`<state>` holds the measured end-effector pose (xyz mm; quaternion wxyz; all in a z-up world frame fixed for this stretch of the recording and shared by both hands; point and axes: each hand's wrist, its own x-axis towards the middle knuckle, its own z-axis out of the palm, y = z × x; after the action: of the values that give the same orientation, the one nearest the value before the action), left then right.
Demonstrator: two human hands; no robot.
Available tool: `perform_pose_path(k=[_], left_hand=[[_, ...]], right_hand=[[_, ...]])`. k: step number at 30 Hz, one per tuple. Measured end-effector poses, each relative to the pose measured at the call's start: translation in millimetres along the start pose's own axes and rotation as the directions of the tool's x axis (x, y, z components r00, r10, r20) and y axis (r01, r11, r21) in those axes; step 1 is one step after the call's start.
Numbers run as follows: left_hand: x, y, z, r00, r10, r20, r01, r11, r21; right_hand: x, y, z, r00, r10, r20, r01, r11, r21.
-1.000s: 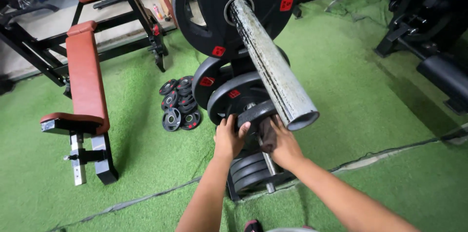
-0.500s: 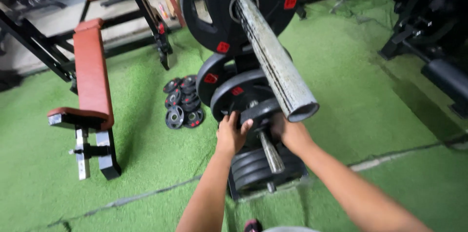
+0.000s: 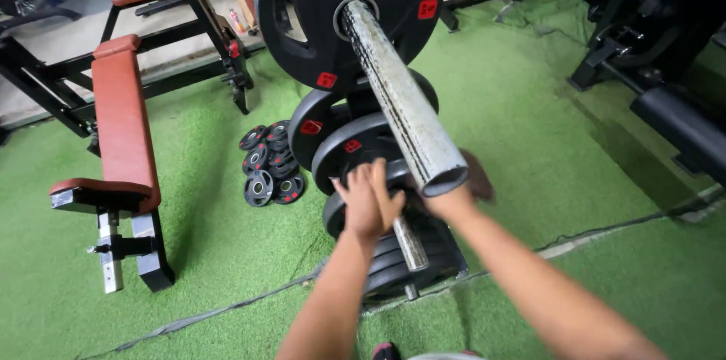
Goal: Cleaning and wiping down weight plates on a storage rack using a cloth.
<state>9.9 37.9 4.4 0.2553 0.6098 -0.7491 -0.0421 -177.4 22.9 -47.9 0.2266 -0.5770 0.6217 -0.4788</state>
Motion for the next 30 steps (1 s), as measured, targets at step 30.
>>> perform_pose_path(k=[30], left_hand=[[3.8, -10.3, 10.9, 0.969, -0.247, 0.014, 0.246, 0.961, -0.126]], right_hand=[[164.6, 67.5, 21.5, 0.356, 0.125, 0.926, -0.425, 0.904, 0.041]])
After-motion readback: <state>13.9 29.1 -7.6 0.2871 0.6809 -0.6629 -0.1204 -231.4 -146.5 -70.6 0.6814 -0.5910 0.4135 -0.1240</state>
